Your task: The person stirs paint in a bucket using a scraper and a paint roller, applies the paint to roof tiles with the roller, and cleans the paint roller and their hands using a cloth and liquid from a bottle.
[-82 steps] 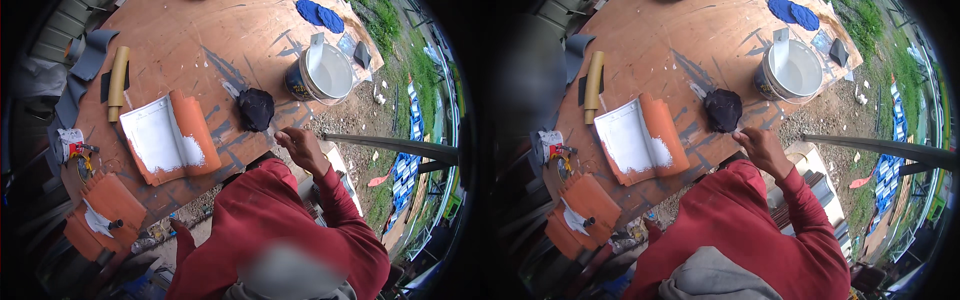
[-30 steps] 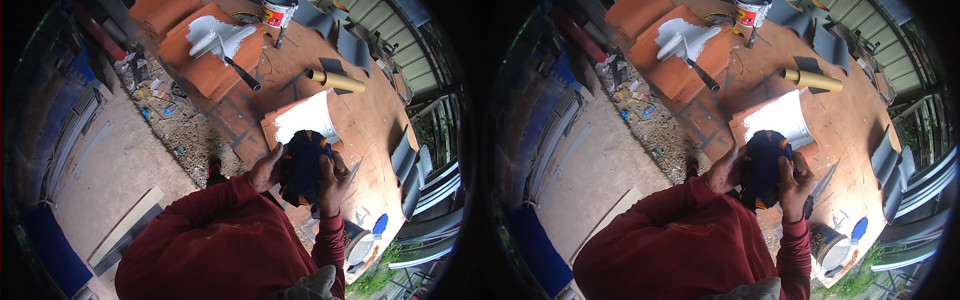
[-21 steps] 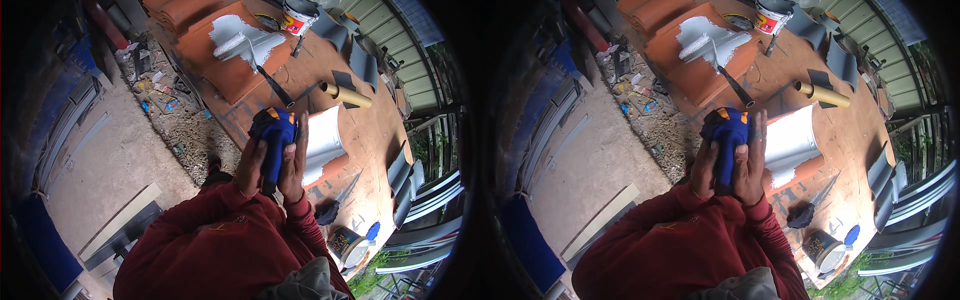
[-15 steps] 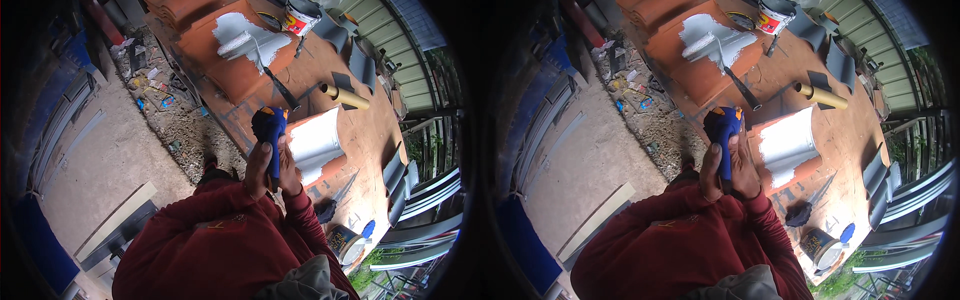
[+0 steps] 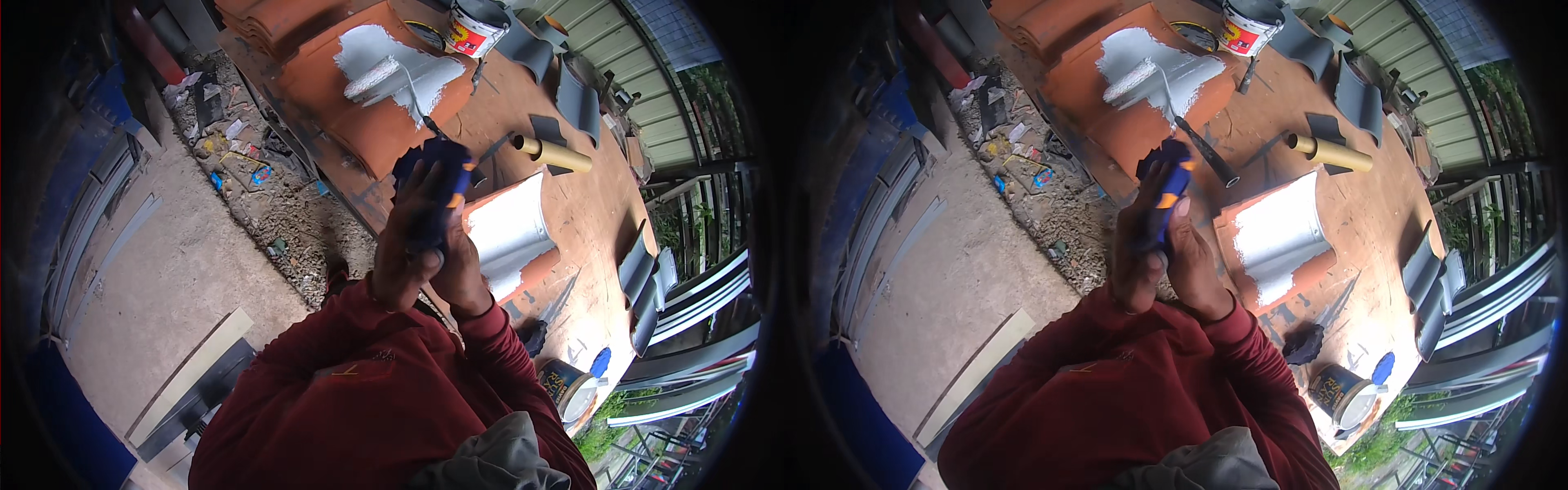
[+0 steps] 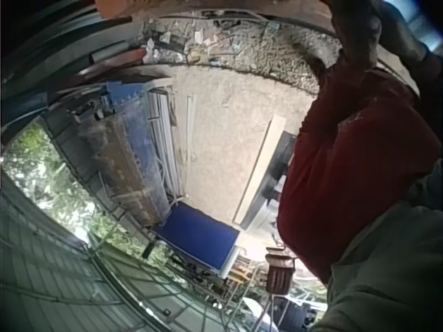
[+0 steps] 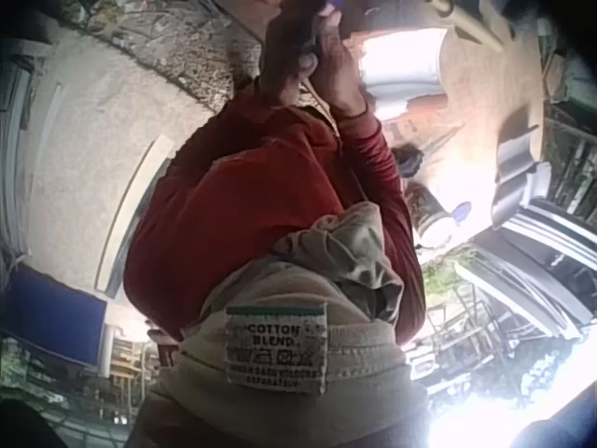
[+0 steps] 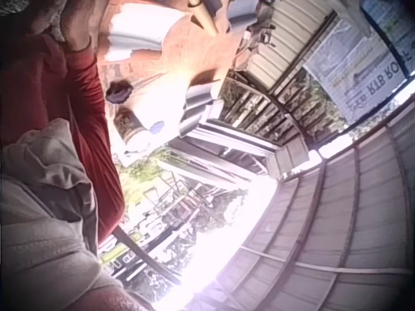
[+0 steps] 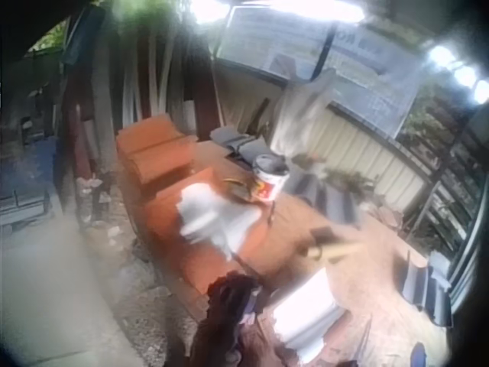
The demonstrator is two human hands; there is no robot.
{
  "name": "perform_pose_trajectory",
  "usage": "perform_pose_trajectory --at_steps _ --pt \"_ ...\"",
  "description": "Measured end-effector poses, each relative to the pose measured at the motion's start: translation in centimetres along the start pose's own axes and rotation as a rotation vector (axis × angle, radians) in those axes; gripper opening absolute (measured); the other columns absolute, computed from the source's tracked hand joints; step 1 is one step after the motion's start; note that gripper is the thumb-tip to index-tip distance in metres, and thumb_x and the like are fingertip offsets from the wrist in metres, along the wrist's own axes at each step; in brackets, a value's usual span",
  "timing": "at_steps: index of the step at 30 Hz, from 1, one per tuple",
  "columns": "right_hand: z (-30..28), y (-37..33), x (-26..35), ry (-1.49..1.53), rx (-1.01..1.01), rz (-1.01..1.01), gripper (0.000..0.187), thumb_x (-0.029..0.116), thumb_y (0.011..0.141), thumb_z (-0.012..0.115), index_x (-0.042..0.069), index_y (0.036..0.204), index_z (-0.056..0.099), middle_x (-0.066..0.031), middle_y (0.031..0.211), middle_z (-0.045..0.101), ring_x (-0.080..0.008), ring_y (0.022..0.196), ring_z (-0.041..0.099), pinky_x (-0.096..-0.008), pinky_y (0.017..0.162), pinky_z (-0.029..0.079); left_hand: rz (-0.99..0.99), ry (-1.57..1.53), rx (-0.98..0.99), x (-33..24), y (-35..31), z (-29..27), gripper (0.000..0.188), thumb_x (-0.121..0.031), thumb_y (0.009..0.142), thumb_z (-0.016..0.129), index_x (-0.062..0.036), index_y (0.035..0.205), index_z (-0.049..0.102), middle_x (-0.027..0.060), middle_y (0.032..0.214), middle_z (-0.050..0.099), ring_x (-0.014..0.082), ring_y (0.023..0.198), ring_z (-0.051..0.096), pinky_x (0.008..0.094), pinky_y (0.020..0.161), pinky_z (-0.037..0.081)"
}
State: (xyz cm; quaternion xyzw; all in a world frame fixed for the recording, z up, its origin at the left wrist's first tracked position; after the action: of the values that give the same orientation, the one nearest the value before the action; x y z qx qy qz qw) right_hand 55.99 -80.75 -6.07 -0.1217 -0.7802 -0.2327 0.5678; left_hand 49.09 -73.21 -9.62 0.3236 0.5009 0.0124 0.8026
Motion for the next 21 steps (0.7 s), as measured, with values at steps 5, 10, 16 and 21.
perform_pose_trajectory --at_steps 5,10,16,21 --pt "-1.8 -0.4 -2.9 -0.069 0.129 0.199 0.047 0.004 0.099 0.06 0.002 0.144 0.048 -0.0181 0.135 0.059 -0.0328 0.121 0.062 -0.0413 0.104 0.05 0.278 0.33 0.158 0.9 0.8 -1.0 0.057 -0.049 0.108 0.045 0.0003 0.133 0.06 0.0213 0.129 0.067 0.0424 0.128 0.06 0.0581 0.118 0.031" --pt "-0.3 -2.2 -4.7 -0.118 0.248 0.225 0.062 0.024 0.103 0.06 -0.005 0.152 0.035 -0.0239 0.141 0.049 -0.0364 0.133 0.05 -0.0441 0.114 0.039 0.196 0.361 0.207 3.3 2.5 -0.8 0.051 -0.047 0.109 0.048 0.0005 0.112 0.067 0.0159 0.094 0.067 0.0342 0.084 0.061 0.0504 0.081 0.044" --pt "1.9 -1.9 1.5 0.602 0.502 0.353 0.124 0.097 0.086 0.019 0.009 0.171 0.0 -0.0182 0.178 0.005 -0.03 0.164 0.007 -0.0423 0.132 0.003 -0.503 0.167 -0.08 7.4 7.4 -7.4 0.064 -0.051 0.114 0.04 0.0063 0.132 0.063 0.02 0.117 0.072 0.0276 0.106 0.07 0.0399 0.093 0.054" --pt "2.7 -0.8 -2.6 0.472 0.102 0.21 0.099 0.08 0.103 0.016 0.009 0.171 0.008 -0.019 0.176 0.015 -0.0293 0.163 0.012 -0.0395 0.131 0.008 -0.576 -0.543 0.053 2.1 1.8 -3.3 0.072 -0.052 0.116 0.026 0.0074 0.154 0.041 0.0193 0.152 0.055 0.0306 0.137 0.059 0.0391 0.116 0.045"
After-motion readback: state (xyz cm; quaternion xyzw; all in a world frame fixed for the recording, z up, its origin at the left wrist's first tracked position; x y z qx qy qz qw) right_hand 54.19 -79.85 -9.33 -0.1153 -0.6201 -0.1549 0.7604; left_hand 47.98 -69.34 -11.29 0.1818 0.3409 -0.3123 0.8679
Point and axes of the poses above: each hand's wrist, its own y-axis towards the middle knuckle, its own z-axis out of the palm, x = y × z, the point moved 2 cm from there along y, towards the middle knuckle
